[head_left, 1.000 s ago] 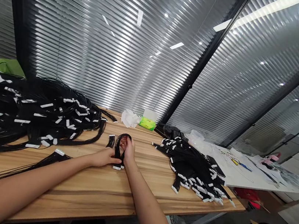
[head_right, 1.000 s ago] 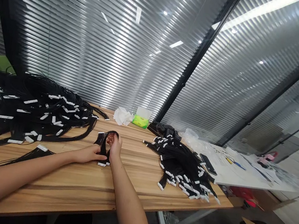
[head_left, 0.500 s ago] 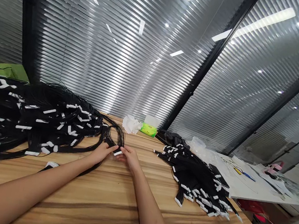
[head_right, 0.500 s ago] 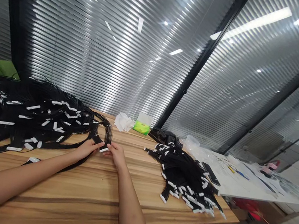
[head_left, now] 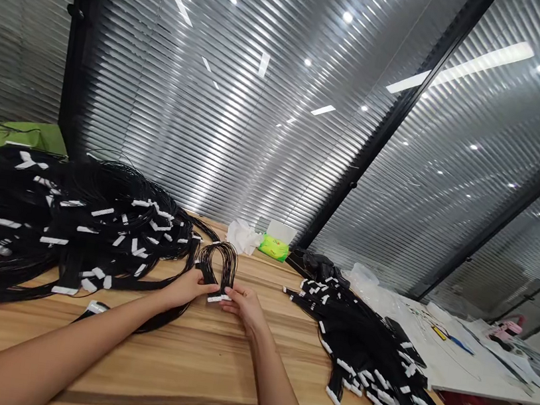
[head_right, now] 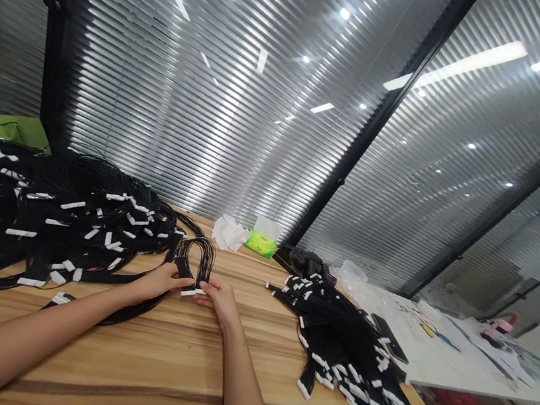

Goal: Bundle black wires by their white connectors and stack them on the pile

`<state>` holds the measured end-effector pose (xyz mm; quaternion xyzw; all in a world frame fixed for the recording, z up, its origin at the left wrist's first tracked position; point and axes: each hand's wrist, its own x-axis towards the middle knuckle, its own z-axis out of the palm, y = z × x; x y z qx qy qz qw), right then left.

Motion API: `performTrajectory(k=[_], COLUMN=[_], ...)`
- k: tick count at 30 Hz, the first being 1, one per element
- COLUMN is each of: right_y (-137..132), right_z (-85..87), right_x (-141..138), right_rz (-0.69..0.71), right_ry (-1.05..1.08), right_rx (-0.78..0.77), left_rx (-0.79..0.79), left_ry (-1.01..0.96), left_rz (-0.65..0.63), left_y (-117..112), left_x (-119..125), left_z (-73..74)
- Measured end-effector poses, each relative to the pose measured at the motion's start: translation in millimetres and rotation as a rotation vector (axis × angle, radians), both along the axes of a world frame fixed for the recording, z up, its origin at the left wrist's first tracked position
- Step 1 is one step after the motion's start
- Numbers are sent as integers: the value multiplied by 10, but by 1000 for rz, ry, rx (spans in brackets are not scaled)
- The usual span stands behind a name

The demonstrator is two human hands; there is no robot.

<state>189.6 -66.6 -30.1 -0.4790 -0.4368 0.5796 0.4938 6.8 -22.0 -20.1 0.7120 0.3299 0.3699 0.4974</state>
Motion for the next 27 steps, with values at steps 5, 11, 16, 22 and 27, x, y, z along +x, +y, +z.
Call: performTrajectory(k=[5,11,16,22,27], right_y=[-24,-64,-80,-87,-94], right_z=[43,81,101,107,106], right_x=[30,46,62,90,94], right_rz=[23,68,102,155,170], right_ry=[-19,-29,-13,16,31], right_rx=[2,-20,-31,-69,-63], left_rx=[-11,-60,-43,-60,-81], left_ry=[-27,-25,-68,-58,-32], left_rz=[-89,-128,-154,-211,-177], left_y=[12,3,-37,1,4], left_x=[-31,-50,-55,-72,-68], left_z=[3,-6,31,14,-26])
